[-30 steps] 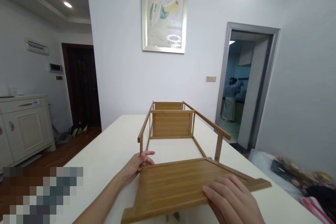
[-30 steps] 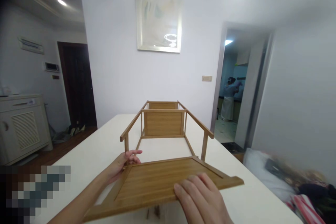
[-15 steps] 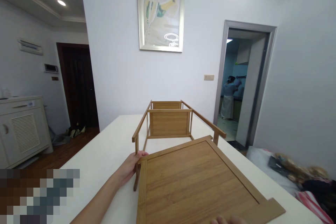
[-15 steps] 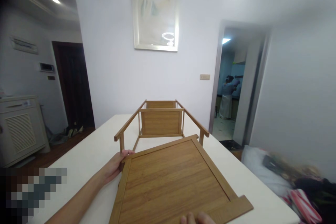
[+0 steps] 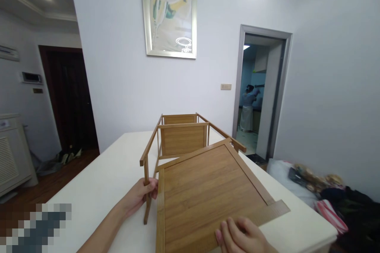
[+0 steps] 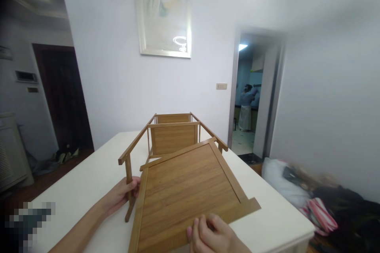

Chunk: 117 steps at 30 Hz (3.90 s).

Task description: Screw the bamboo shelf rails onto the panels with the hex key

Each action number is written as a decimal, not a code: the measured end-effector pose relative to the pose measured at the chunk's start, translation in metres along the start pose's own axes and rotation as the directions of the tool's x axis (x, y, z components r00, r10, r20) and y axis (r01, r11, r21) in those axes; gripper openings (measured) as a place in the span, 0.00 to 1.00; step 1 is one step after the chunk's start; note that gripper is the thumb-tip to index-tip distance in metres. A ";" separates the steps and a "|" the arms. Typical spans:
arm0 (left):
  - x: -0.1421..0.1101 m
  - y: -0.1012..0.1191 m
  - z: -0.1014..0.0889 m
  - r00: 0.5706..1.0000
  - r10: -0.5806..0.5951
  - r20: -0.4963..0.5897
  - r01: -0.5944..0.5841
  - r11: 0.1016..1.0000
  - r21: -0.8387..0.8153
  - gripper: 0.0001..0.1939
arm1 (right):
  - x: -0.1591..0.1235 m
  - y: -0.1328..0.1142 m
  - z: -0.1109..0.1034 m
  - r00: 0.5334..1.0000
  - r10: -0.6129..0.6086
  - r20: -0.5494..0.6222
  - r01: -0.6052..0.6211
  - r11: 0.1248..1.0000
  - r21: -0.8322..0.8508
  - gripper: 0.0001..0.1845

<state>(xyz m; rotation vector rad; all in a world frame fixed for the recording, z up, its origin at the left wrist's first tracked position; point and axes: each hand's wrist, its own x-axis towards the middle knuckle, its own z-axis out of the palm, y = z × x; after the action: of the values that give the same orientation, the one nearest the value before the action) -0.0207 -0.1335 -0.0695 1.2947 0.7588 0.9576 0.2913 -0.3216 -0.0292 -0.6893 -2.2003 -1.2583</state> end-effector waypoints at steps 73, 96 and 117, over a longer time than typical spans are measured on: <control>0.011 -0.007 0.015 0.950 0.086 -0.300 -0.101 0.994 -0.034 0.21 | -0.054 0.073 0.102 0.253 0.810 0.529 -0.964 0.167 0.205 0.04; 0.011 -0.008 0.025 0.923 0.033 -0.384 -0.090 0.987 -0.131 0.25 | -0.092 0.081 0.110 0.263 0.662 0.702 -0.905 -0.083 0.417 0.18; 0.013 -0.015 0.029 0.866 0.093 -0.491 -0.149 0.986 -0.076 0.24 | -0.093 0.075 0.092 0.278 0.663 0.695 -0.952 0.094 0.292 0.14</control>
<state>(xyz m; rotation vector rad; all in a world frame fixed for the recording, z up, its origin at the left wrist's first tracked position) 0.0125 -0.1346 -0.0792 1.0165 0.9997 1.4399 0.3924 -0.2238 -0.0836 -1.6371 -1.6687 0.4069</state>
